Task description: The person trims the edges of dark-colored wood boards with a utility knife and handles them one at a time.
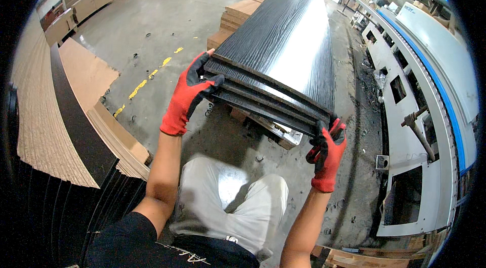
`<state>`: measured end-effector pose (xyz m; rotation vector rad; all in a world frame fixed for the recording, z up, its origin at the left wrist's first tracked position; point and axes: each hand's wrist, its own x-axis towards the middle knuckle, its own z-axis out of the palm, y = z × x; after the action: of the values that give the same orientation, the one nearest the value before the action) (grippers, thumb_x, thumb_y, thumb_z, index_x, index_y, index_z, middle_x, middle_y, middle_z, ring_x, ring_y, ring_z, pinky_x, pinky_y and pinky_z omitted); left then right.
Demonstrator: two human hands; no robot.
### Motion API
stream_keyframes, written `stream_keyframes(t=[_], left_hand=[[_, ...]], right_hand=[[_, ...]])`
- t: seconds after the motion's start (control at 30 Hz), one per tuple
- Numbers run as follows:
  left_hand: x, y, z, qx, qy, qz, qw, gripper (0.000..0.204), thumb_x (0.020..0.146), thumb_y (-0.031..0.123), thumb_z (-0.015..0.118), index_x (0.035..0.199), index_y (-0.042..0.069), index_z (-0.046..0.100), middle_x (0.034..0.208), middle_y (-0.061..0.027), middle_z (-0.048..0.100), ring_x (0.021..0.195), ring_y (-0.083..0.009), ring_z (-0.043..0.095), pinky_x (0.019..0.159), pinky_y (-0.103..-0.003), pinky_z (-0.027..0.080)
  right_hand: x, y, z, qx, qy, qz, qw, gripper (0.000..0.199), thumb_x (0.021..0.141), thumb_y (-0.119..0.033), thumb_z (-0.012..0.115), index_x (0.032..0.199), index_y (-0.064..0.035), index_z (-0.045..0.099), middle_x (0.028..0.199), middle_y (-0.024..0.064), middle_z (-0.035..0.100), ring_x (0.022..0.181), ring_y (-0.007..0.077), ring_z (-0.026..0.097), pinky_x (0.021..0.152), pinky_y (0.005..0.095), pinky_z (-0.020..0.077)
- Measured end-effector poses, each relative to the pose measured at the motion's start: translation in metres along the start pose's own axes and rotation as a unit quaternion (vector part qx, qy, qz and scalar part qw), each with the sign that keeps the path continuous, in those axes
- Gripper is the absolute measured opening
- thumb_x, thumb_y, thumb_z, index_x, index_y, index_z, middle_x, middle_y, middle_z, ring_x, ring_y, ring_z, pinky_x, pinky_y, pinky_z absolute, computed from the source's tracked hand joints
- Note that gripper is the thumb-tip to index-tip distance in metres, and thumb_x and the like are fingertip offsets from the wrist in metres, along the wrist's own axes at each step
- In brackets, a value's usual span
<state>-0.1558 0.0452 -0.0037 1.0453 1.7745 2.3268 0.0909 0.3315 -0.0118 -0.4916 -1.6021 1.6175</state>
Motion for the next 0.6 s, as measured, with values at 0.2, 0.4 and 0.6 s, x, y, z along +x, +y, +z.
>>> stream_keyframes(t=[0.2, 0.4, 0.6], left_hand=[[0.013, 0.025, -0.004, 0.004, -0.014, -0.045, 0.999, 0.075, 0.079, 0.006, 0.086, 0.145, -0.003, 0.053, 0.13, -0.0102, 0.065, 0.113, -0.0135, 0.062, 0.098, -0.03, 0.052], [0.031, 0.003, -0.04, -0.163, -0.099, -0.14, 0.972, 0.059, 0.095, 0.02, 0.069, 0.149, 0.003, 0.051, 0.141, -0.0078, 0.061, 0.126, -0.0191, 0.058, 0.105, -0.032, 0.047], [0.035, -0.038, -0.04, 0.003, -0.124, -0.06, 0.99, 0.04, 0.103, 0.042, 0.057, 0.134, 0.018, 0.064, 0.098, -0.0005, 0.064, 0.078, -0.0085, 0.056, 0.067, -0.026, 0.049]], right_hand=[[0.034, 0.012, -0.023, -0.009, -0.043, -0.019, 0.999, 0.036, 0.095, -0.017, 0.07, 0.128, -0.0029, 0.062, 0.107, 0.0026, 0.068, 0.077, 0.0127, 0.064, 0.062, 0.0283, 0.0534], [0.039, 0.014, -0.021, 0.001, -0.044, 0.013, 0.999, 0.03, 0.096, -0.024, 0.073, 0.12, -0.009, 0.064, 0.094, 0.0, 0.065, 0.065, 0.0118, 0.06, 0.056, 0.0263, 0.0491], [0.021, -0.006, -0.003, -0.044, -0.025, 0.068, 0.996, 0.033, 0.095, -0.035, 0.073, 0.118, -0.0119, 0.064, 0.093, 0.0005, 0.067, 0.064, 0.0129, 0.058, 0.054, 0.0282, 0.0475]])
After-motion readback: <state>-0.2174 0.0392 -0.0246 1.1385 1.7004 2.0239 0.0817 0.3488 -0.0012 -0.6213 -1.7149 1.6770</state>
